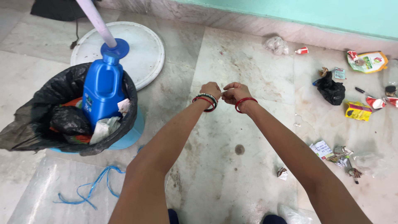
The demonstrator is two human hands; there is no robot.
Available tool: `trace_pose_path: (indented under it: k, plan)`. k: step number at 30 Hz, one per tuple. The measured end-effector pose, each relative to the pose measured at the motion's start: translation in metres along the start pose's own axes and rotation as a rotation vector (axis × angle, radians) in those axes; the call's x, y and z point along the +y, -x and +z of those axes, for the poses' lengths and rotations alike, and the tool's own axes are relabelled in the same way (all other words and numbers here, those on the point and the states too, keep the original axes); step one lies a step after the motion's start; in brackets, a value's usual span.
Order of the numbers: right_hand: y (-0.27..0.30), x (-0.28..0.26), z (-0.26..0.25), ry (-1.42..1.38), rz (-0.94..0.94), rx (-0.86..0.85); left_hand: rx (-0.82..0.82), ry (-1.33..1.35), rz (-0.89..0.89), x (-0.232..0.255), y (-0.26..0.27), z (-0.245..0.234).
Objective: The person picks up various pieces of trash from a tiled floor and places them into a trash bin. The person handles items such as crumpled paper, plastic wrappers, and a black plastic bag one at a time.
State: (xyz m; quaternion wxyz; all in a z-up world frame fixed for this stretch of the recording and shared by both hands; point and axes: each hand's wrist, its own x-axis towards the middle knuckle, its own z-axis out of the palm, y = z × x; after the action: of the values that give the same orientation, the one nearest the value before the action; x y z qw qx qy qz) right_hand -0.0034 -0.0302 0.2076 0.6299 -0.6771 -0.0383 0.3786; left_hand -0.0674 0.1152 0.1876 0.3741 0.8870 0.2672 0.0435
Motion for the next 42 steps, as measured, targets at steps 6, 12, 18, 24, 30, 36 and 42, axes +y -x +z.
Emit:
trace_pose_path:
  k: [6,12,18,24,30,36,42]
  plan:
    - [0.012,-0.027,0.043,-0.035,-0.078,-0.065,-0.063,0.522,-0.179,-0.005,0.025,-0.072]
    - [0.021,-0.039,0.087,-0.008,-0.151,-0.116,-0.056,0.579,-0.072,-0.015,0.054,-0.133]
    - [0.029,-0.047,0.128,0.06,-0.267,-0.159,-0.01,0.703,-0.086,-0.023,0.077,-0.18]
    - [0.033,-0.047,0.166,0.095,-0.41,-0.245,0.023,0.449,-0.084,-0.033,0.082,-0.229]
    - [0.038,-0.04,0.22,-0.083,-0.377,-0.297,0.251,0.102,0.203,-0.055,0.067,-0.274]
    - [0.062,-0.019,0.285,-0.071,-0.342,-0.416,0.222,0.404,0.069,-0.075,0.065,-0.309]
    - [0.069,-0.011,0.31,-0.033,-0.272,-0.478,0.188,0.383,0.018,-0.084,0.078,-0.311]
